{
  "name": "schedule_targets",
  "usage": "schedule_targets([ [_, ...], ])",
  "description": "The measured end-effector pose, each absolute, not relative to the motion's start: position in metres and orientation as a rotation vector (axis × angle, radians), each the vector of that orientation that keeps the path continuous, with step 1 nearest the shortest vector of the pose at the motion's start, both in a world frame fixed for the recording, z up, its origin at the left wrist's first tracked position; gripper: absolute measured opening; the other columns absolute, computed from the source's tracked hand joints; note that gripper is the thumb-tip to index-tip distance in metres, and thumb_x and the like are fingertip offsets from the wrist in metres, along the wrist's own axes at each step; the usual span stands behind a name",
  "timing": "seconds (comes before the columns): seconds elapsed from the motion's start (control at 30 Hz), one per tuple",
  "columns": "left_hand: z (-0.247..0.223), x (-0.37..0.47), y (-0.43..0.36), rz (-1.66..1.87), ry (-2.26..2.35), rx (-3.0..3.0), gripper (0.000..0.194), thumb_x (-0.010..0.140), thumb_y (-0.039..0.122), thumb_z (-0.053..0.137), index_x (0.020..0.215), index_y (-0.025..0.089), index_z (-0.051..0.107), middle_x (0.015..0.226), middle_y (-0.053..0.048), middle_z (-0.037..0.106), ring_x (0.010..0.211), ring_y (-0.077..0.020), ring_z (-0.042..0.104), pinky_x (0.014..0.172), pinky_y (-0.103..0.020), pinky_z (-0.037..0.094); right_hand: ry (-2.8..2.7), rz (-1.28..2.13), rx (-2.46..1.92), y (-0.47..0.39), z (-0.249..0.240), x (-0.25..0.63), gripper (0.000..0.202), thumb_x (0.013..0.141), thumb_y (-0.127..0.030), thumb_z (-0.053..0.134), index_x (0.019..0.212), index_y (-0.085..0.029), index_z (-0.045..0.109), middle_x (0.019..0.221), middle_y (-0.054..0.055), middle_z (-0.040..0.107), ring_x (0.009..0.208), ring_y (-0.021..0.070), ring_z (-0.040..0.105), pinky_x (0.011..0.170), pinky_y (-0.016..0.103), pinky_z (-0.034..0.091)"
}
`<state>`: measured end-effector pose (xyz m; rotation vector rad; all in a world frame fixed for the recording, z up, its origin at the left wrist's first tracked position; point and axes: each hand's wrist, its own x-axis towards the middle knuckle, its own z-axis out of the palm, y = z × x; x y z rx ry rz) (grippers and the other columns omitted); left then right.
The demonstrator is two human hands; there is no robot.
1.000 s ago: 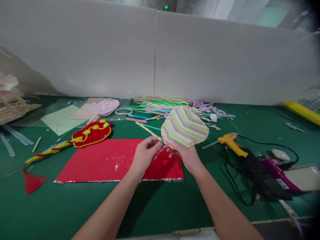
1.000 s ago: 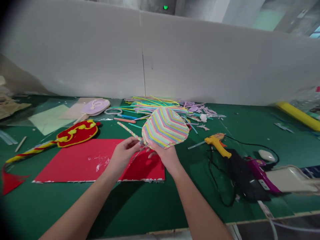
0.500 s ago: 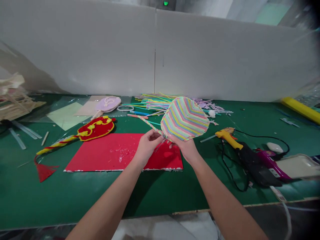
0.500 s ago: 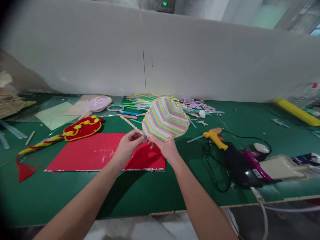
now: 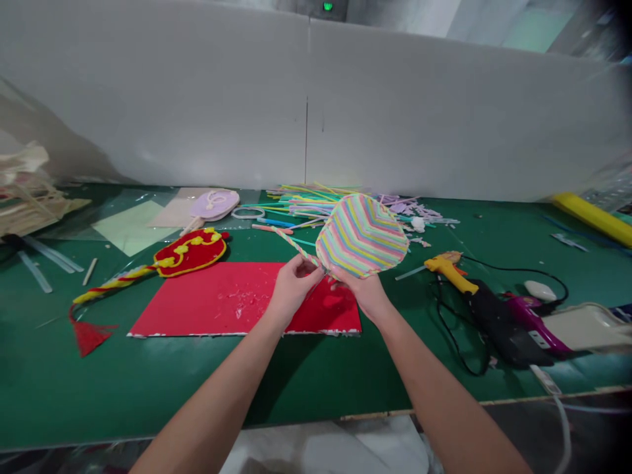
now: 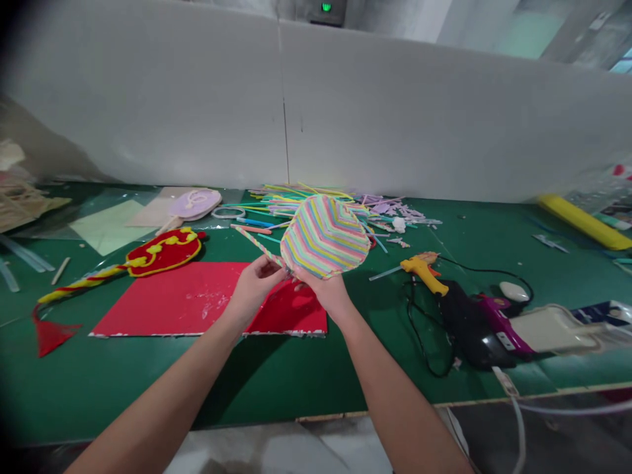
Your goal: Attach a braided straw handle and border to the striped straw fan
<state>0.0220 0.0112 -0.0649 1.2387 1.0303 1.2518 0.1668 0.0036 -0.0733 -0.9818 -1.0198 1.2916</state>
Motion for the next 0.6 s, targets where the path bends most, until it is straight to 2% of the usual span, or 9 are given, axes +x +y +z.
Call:
schedule_targets([
  [0.4,-0.0662,0.019,0.0139,1.207,1.01,1.198,0.026,0.064,0.037,0.073,0.075,0.015,0.062,0.07,0.0,0.064,0.071,-0.0138,0.059,0.07,-0.024,0.045,-0.969,1.278,-1.021,0.009,-0.076,0.1676,0.034,0.058,-0.034,0.08,0.087,-0.021,0.069,0.083,0.003,0.071,0.07,0.019,0.063,0.056,0.031,0.054],
  [0.6,-0.0683,0.0186,0.0153,1.203,1.033,1.197,0.027,0.062,0.037,0.074,0.074,0.015,0.062,0.068,0.0,0.064,0.068,-0.0139,0.059,0.069,-0.024,0.044,-0.977,1.257,-1.023,0.0083,-0.0777,0.1666,0.037,0.057,-0.034,0.079,0.089,-0.021,0.068,0.09,0.004,0.071,0.079,0.0214,0.064,0.061,0.033,0.054],
])
